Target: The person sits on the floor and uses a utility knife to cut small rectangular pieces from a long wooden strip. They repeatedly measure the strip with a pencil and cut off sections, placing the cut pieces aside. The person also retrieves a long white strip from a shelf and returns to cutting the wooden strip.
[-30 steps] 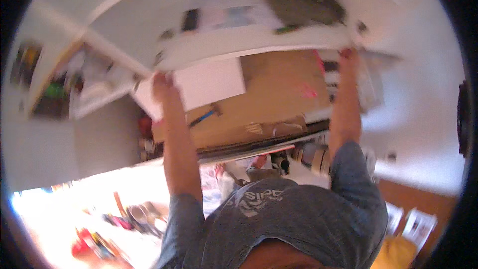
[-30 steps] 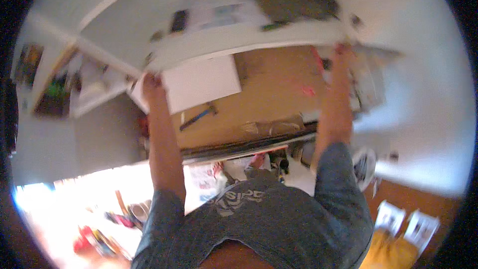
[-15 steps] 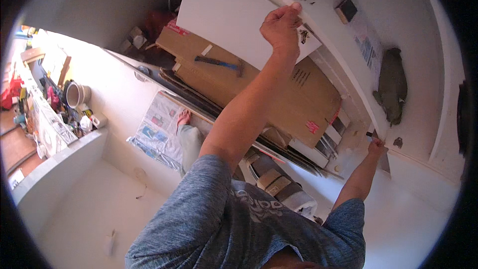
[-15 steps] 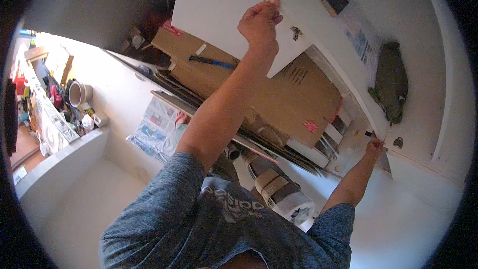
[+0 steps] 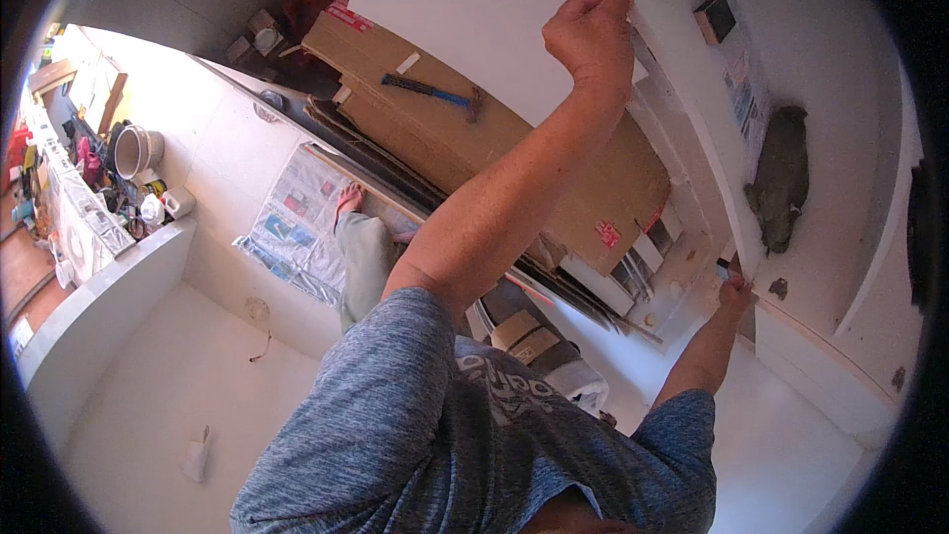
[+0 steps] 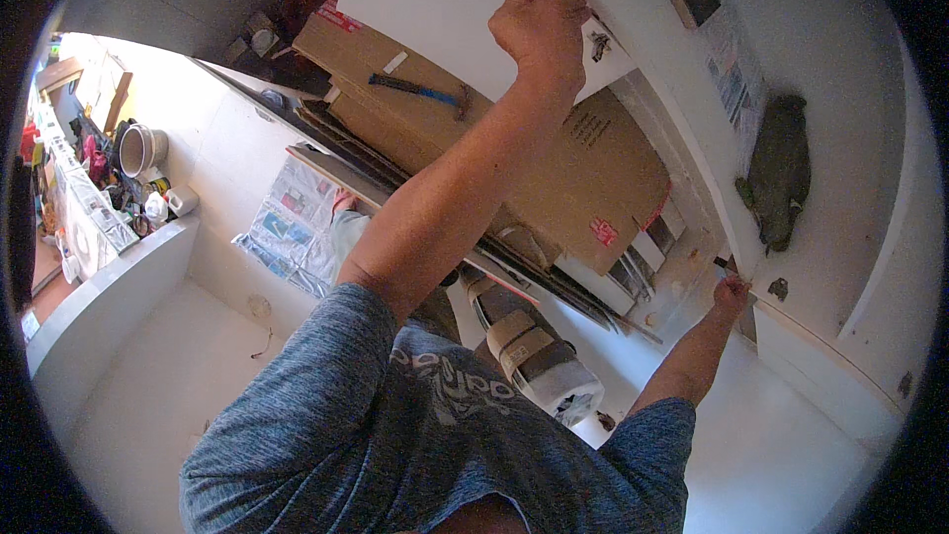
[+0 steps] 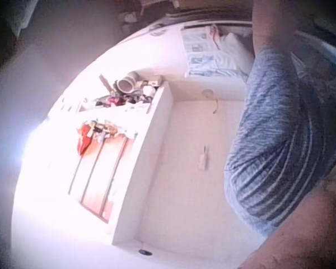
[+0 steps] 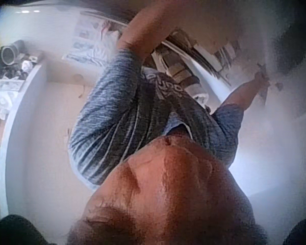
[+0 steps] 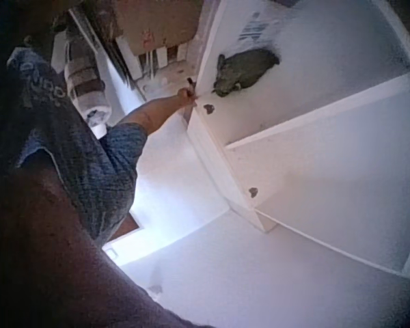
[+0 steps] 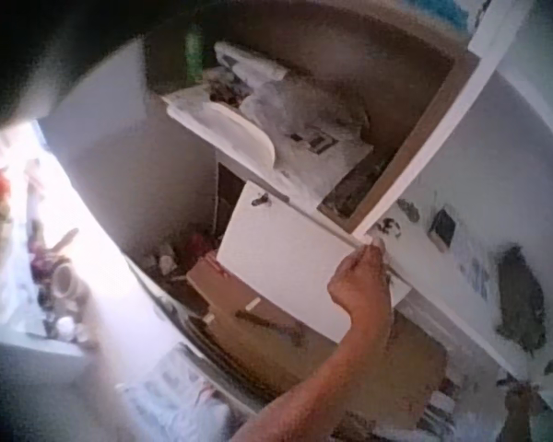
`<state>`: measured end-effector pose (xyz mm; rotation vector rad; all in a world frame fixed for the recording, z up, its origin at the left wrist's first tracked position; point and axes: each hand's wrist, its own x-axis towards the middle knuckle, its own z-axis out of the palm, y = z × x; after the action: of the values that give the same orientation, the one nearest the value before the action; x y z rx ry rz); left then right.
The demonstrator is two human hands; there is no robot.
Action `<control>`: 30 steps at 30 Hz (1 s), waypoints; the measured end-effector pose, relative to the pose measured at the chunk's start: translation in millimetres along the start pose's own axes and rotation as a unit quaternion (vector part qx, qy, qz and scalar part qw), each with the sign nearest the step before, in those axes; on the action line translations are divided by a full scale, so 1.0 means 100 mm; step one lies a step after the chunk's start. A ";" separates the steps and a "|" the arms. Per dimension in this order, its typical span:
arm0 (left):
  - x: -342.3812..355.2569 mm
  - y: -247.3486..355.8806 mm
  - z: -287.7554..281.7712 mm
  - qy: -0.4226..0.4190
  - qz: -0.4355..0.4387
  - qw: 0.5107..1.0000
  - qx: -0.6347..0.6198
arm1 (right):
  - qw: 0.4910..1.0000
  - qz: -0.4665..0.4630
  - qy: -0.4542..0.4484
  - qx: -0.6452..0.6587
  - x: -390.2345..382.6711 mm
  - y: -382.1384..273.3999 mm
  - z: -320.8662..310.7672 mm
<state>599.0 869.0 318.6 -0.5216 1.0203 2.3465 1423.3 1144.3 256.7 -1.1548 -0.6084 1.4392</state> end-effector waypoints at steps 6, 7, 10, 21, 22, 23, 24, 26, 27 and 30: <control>0.01 -0.07 0.07 0.037 0.022 0.999 -0.009 | 0.994 -0.060 0.030 0.081 0.19 -0.02 -0.14; 0.01 -0.09 0.08 0.037 0.018 0.999 0.014 | 0.995 -0.079 0.032 0.051 0.20 0.01 -0.14; 0.05 -0.14 0.05 -0.025 0.009 0.993 -0.119 | 0.982 -0.063 0.145 0.100 0.14 0.10 0.00; 1.04 0.22 -0.28 -0.219 0.006 0.936 0.276 | 0.951 -0.179 0.162 0.191 -1.10 1.07 1.41; 1.14 0.31 -0.31 -0.237 0.032 0.920 0.310 | 0.944 -0.186 0.157 0.224 -1.21 1.07 1.58; 1.25 0.37 -0.30 -0.262 0.024 0.913 0.311 | 0.921 -0.206 0.207 0.257 -1.23 1.11 1.78; 1.35 0.46 -0.31 -0.235 0.023 0.925 0.296 | 0.919 -0.160 0.234 0.275 -1.34 0.98 1.87; 1.51 0.64 -0.32 -0.242 0.066 0.905 0.344 | 0.908 -0.149 0.218 0.325 -1.50 0.98 2.11; 1.61 0.75 -0.34 -0.269 0.145 0.850 0.429 | 0.903 -0.145 0.208 0.347 -1.57 1.01 2.21; 1.83 1.04 -0.29 -0.264 0.178 0.819 0.478 | 0.883 -0.143 0.186 0.406 -1.73 1.12 2.40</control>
<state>396.3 843.3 260.0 0.7160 1.8729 1.7064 1139.9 1012.5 305.0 -0.5970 0.1160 1.0036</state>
